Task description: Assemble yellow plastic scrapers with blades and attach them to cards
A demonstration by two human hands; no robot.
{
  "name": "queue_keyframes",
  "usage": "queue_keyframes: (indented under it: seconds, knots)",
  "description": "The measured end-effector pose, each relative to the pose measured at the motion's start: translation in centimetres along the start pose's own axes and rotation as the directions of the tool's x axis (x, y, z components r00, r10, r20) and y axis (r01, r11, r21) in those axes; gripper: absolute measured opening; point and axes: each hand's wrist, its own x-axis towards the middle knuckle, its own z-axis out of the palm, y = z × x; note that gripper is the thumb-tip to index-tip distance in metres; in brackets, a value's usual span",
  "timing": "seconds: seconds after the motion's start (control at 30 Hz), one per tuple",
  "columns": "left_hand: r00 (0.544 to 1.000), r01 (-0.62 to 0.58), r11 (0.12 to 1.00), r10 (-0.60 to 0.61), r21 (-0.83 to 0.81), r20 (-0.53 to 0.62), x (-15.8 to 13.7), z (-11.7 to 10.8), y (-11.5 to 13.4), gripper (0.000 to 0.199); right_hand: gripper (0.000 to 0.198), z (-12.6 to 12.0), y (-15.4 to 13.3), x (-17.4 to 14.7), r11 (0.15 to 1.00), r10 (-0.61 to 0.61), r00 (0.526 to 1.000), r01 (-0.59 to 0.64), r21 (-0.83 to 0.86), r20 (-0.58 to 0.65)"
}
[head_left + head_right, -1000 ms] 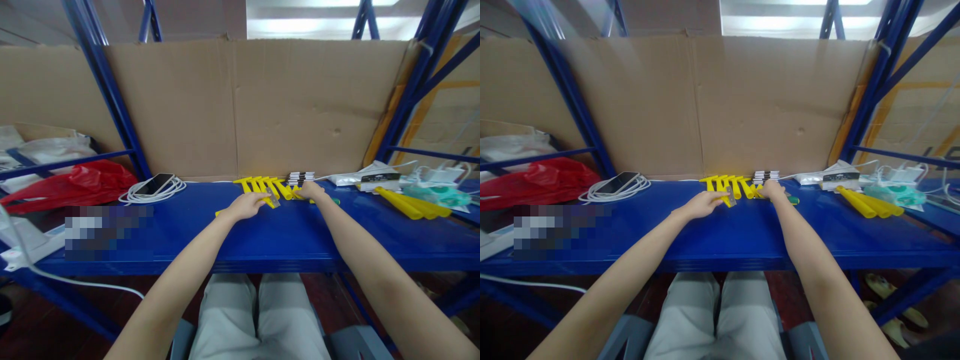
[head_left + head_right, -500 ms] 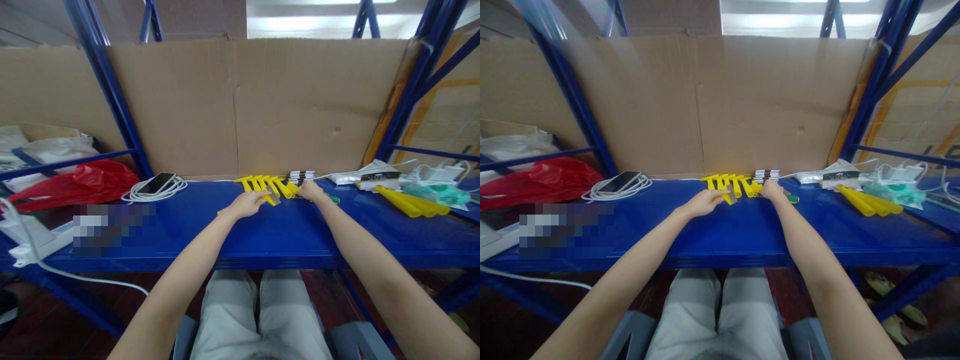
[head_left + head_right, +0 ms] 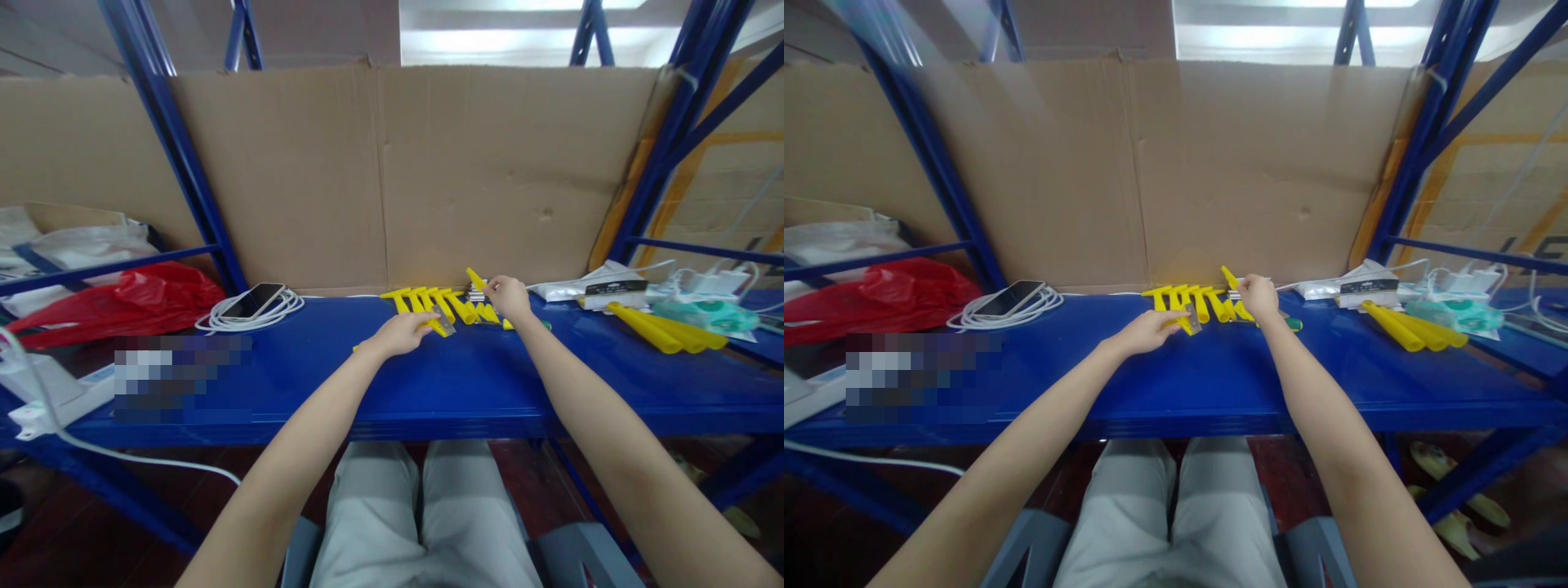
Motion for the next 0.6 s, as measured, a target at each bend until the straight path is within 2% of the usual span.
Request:
queue_keyframes:
  seconds: [0.1,0.2,0.3,0.4,0.47,0.6]
  knots:
    - [1.0,0.011,1.0,-0.011,0.008,0.002,0.0,0.1,-0.1,0.041,0.02,-0.5,-0.5,-0.4,0.991,0.005,0.997,0.005,0.133,-0.076]
    - [1.0,0.006,1.0,-0.006,0.001,0.007,0.0,0.1,-0.3,0.044,0.025,-0.5,-1.0,-0.6,0.943,-0.021,0.997,0.042,0.33,-0.068]
    - [1.0,0.014,1.0,-0.014,-0.006,0.004,0.0,0.2,-0.3,0.048,0.03,-0.2,-1.5,-0.5,0.827,-0.021,0.996,0.064,0.559,-0.083]
    - [0.999,0.033,0.999,-0.033,0.011,0.009,0.0,0.2,-0.2,0.051,0.031,-0.2,-2.3,-0.6,0.679,0.051,0.992,0.048,0.732,-0.112]
    - [0.999,0.041,0.999,-0.042,0.022,0.009,0.0,0.2,-0.2,0.051,0.027,-0.5,-3.0,-0.8,0.588,0.108,0.993,-0.027,0.808,-0.046]
    - [0.998,0.061,0.997,-0.062,0.046,0.008,0.1,0.3,-0.3,0.054,0.025,-1.3,-4.4,-1.6,0.432,0.142,0.96,-0.281,0.857,0.243]
